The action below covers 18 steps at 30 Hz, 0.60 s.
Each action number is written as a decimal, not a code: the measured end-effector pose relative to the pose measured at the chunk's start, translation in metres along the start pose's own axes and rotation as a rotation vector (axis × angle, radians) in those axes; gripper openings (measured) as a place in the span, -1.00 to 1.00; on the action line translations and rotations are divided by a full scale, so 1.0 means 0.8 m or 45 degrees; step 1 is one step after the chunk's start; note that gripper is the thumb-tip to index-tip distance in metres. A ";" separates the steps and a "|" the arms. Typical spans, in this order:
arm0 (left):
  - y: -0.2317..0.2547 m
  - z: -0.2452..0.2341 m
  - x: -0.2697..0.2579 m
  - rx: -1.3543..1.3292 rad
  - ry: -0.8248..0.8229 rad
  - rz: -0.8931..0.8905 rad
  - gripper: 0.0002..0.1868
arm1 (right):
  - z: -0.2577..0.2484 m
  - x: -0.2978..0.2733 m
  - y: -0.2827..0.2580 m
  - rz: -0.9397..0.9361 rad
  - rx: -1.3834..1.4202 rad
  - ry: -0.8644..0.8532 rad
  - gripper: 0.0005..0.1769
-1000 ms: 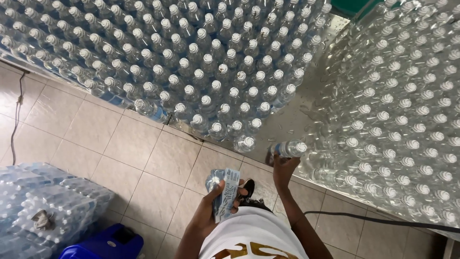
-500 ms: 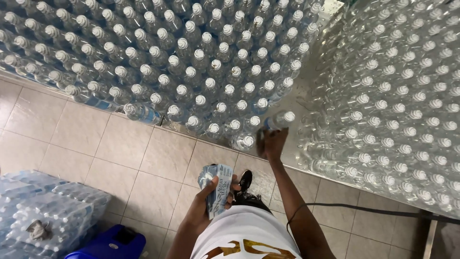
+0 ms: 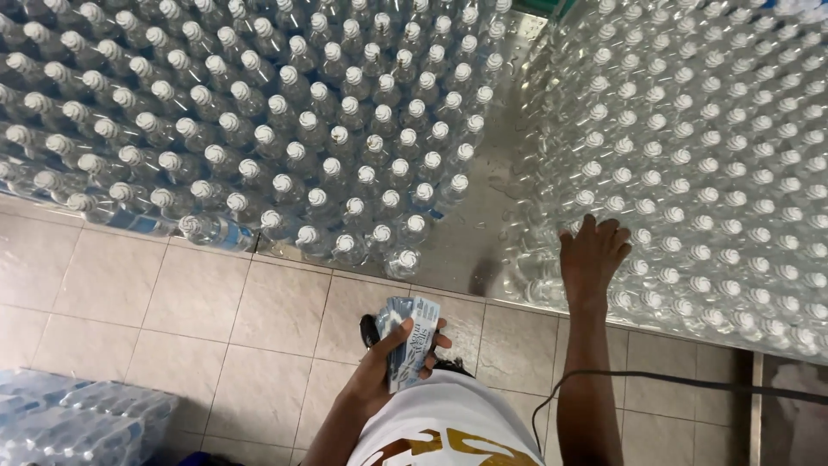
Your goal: The person repeatedly picks up small plastic bottles from a large array on a metal table and applies a paper label to each bottle. The person holds a stack of labels in one hand and uses the other hand to pick up bottles and affix the labels one by one.
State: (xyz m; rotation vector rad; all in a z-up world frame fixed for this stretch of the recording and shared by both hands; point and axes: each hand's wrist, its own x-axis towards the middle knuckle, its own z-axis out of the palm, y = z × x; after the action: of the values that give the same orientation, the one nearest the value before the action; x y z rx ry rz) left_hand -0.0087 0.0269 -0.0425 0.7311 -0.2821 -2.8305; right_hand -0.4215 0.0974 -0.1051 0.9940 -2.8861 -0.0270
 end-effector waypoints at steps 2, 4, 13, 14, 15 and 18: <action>-0.008 0.005 0.007 -0.040 -0.023 -0.026 -0.33 | 0.029 0.020 0.010 -0.077 0.003 -0.016 -0.51; -0.011 0.006 0.009 -0.071 -0.043 -0.040 -0.33 | 0.046 0.030 0.004 -0.161 0.020 -0.025 -0.51; -0.033 0.020 0.022 -0.010 0.024 -0.016 -0.30 | -0.047 -0.018 -0.068 -0.161 0.467 -0.423 -0.65; -0.036 0.022 0.025 -0.039 -0.003 -0.030 -0.32 | -0.054 -0.025 -0.073 -0.190 0.554 -0.449 -0.65; -0.038 0.022 0.027 -0.066 -0.027 -0.042 -0.34 | -0.060 -0.032 -0.079 -0.219 0.645 -0.474 -0.64; -0.045 0.020 0.040 -0.120 -0.046 -0.043 -0.32 | -0.084 -0.045 -0.096 -0.277 0.763 -0.572 -0.53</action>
State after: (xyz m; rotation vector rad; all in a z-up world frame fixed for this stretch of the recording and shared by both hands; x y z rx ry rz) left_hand -0.0494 0.0562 -0.0518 0.6717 -0.1425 -2.8686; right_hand -0.3396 0.0598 -0.0443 1.5672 -3.2382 0.7290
